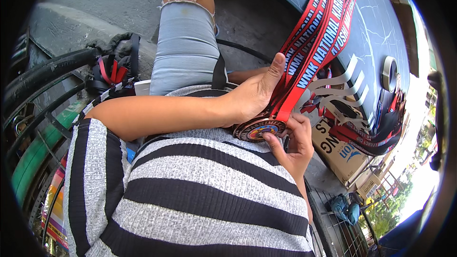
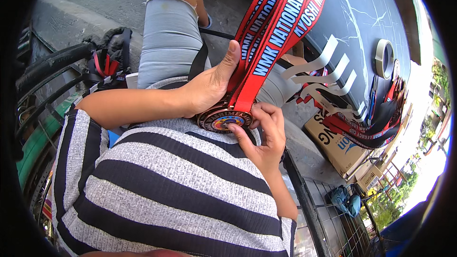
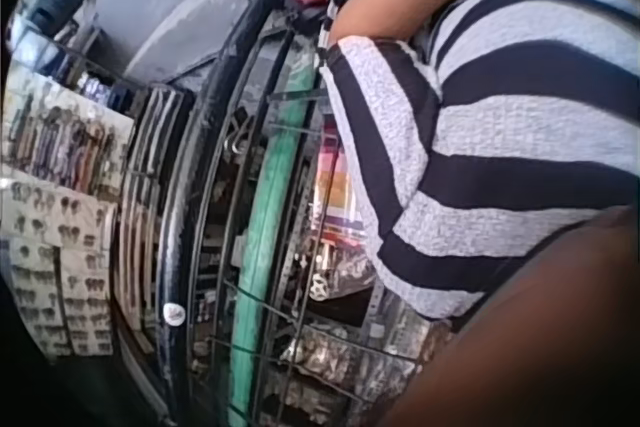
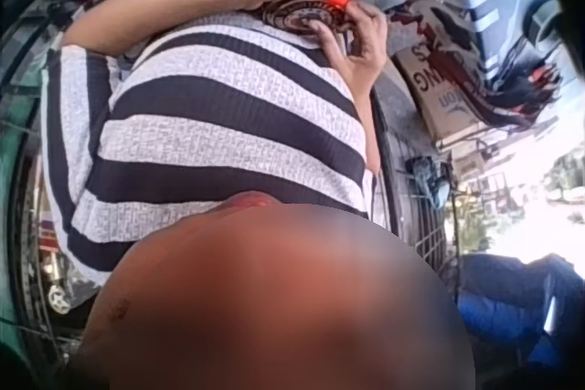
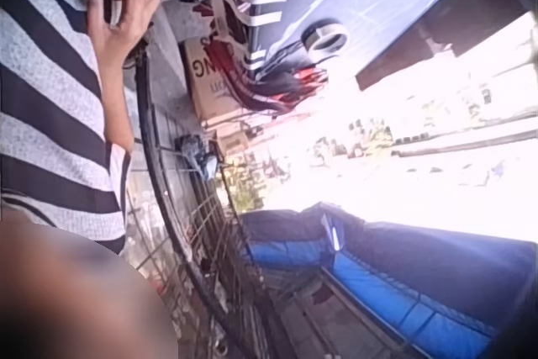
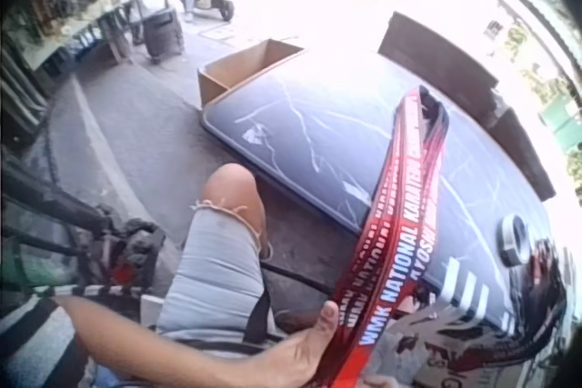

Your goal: The person assembles medals by threading red lanyards through metal medallions and securing them with white tape. They repeatedly pull the lanyard through the medallion, fold the ends, and wrap tape around the junction to hold the pieces together.

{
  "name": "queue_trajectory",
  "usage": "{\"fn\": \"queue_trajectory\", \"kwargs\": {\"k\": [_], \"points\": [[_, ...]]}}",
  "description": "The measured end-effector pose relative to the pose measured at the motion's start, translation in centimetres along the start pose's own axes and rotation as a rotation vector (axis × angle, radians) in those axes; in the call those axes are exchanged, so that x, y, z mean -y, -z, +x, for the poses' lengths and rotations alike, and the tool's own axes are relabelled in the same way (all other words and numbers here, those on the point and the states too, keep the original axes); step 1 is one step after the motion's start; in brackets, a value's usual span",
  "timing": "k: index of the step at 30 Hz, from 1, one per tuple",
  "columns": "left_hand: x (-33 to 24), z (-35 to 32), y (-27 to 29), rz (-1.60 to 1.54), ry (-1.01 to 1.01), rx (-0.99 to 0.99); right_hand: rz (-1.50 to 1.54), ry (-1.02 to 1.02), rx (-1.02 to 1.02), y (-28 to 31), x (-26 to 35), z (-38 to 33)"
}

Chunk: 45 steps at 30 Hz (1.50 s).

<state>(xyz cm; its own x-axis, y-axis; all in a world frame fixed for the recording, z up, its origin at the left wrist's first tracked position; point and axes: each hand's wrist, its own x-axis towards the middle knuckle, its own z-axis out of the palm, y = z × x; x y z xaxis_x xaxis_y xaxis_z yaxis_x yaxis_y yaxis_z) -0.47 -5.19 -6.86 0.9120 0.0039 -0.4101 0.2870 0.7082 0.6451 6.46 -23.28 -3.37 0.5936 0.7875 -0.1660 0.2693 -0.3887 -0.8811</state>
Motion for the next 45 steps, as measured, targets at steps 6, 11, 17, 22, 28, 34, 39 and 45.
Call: {"fn": "queue_trajectory", "kwargs": {"k": [6, 11, 17, 22, 28, 34, 39, 45], "points": [[-0.5, -0.1, 1.1, 0.113, -0.012, 0.148, 0.403, -0.183, 0.008, -0.2, 0.4, 0.2], [-0.6, 0.3, 2.2, 0.165, -0.122, 0.263, 0.561, -0.389, 0.099, 1.7, 0.6, 1.1], [0.3, 0.3, 1.8, 0.034, -0.125, 0.077, 0.584, -0.418, 0.106, 2.3, 0.4, 1.4], [0.3, 0.1, 1.4, 0.027, -0.101, -0.003, 0.628, -0.385, 0.06, 2.6, 1.1, 1.3], [0.2, 0.1, 0.7, 0.103, -0.106, -0.081, 0.462, -0.433, 0.041, 2.5, 1.3, 1.3], [0.2, 0.4, 1.0, 0.043, -0.097, -0.041, -0.163, -0.207, 0.083, 2.8, 1.2, 1.5], [0.1, 0.2, 1.6, 0.138, -0.066, 0.015, 0.235, -0.278, 0.112, 2.2, 0.6, 2.0], [0.9, 0.1, 1.4, 0.173, -0.136, -0.056, 0.089, -0.245, 0.124, 2.4, 1.1, 1.5]]}}
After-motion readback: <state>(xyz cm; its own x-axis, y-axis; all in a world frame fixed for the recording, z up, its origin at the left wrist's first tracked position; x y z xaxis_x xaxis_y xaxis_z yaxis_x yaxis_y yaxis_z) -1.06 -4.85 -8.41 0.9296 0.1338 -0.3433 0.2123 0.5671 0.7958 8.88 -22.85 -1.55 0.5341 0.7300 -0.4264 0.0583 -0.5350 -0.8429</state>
